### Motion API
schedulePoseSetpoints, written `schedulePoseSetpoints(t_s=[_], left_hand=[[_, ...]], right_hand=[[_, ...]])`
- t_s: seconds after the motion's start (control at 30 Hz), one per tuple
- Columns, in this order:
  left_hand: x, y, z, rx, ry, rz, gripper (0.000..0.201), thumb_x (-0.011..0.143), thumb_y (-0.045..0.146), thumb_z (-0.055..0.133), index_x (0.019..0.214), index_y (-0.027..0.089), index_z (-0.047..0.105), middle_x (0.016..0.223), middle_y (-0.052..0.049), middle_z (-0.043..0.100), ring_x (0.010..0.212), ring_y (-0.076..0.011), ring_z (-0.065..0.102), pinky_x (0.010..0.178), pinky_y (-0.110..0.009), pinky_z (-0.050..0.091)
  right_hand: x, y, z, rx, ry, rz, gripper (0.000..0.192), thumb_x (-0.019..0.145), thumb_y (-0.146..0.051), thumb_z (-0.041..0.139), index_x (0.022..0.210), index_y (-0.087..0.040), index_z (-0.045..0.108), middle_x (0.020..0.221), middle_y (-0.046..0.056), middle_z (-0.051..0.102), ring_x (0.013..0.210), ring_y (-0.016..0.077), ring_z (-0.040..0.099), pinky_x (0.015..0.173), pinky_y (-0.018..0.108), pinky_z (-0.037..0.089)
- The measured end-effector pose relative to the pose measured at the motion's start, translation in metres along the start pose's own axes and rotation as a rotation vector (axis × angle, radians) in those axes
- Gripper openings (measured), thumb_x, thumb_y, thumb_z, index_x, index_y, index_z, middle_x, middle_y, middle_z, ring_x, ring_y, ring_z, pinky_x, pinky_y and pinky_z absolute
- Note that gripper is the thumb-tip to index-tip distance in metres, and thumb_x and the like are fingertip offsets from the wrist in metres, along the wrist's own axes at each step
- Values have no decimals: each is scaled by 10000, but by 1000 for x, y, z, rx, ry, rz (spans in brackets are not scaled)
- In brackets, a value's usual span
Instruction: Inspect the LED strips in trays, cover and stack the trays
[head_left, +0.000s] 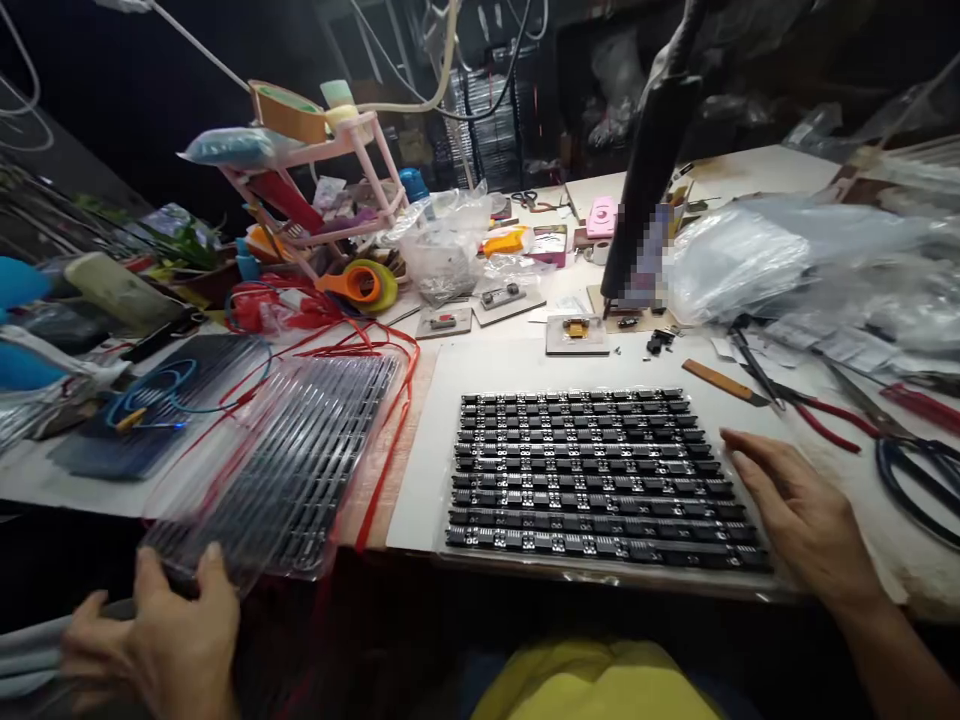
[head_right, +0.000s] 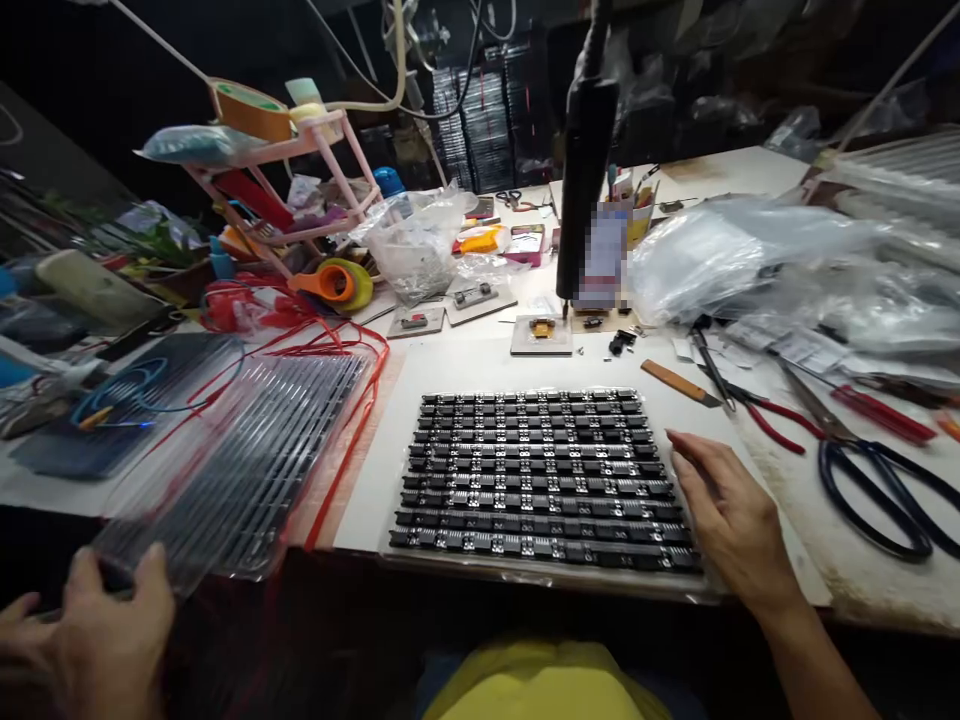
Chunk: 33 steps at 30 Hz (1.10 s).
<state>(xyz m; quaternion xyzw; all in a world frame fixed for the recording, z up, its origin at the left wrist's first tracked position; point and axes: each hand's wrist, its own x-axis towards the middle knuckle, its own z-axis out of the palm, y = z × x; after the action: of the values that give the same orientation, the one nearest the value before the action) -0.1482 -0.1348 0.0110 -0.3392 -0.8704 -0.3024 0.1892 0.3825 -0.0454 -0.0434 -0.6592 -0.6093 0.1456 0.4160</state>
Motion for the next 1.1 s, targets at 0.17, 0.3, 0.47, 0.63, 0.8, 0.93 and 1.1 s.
schedulePoseSetpoints(t_s=[0.17,0.3,0.47,0.63,0.8,0.93,1.1], left_hand=[[-57,91,23,-474,-341,275,460,889,480,451,1240,210,573,1263,-86,592,1215,-279,510,1070,-501,361],[-96,131,49,-591,-746,343,493,916,465,424,1328,206,502,1301,-87,586,1221,-223,527,1066,-414,395],[-99,125,63,-686,-784,258,516,914,483,425,1342,202,488,1359,-89,536,1282,-226,468,1082,-401,375],[-89,122,70,-651,-715,226,494,888,500,471,1287,218,547,1329,-63,566,1267,-227,484,1069,-391,394],[-89,123,76,-624,-701,262,510,894,516,441,1275,196,554,1302,-85,586,1249,-234,502,1080,-423,373],[-90,120,73,-486,-806,545,624,916,538,355,1459,242,276,1521,-89,301,1413,-257,234,1139,-530,197],[-85,119,68,-368,-915,775,675,898,622,235,1484,295,165,1571,-94,130,1440,-287,110,1128,-581,125]], right_hand=[[-6,1,-3,-11,-32,101,443,869,-555,439,1158,-270,617,1124,41,678,1112,300,596,1008,510,457],[-14,1,-2,-76,-64,29,472,867,-580,438,1155,-263,634,1156,42,666,1107,324,591,971,570,460],[-21,-10,6,-62,1,25,449,890,-547,437,1160,-250,637,1150,54,668,1105,298,590,968,536,466],[-12,-19,10,11,8,113,452,875,-558,468,1117,-235,672,1139,62,675,1079,279,611,915,458,516],[-2,-13,14,-6,17,77,462,860,-569,479,1094,-219,669,1093,78,689,1040,289,618,921,497,488],[-3,-8,14,44,-33,69,409,889,-520,465,1136,-236,625,1122,69,671,1064,266,607,976,498,438],[-5,-8,14,44,-47,79,390,900,-498,459,1158,-245,606,1130,63,663,1075,258,598,986,483,424]])
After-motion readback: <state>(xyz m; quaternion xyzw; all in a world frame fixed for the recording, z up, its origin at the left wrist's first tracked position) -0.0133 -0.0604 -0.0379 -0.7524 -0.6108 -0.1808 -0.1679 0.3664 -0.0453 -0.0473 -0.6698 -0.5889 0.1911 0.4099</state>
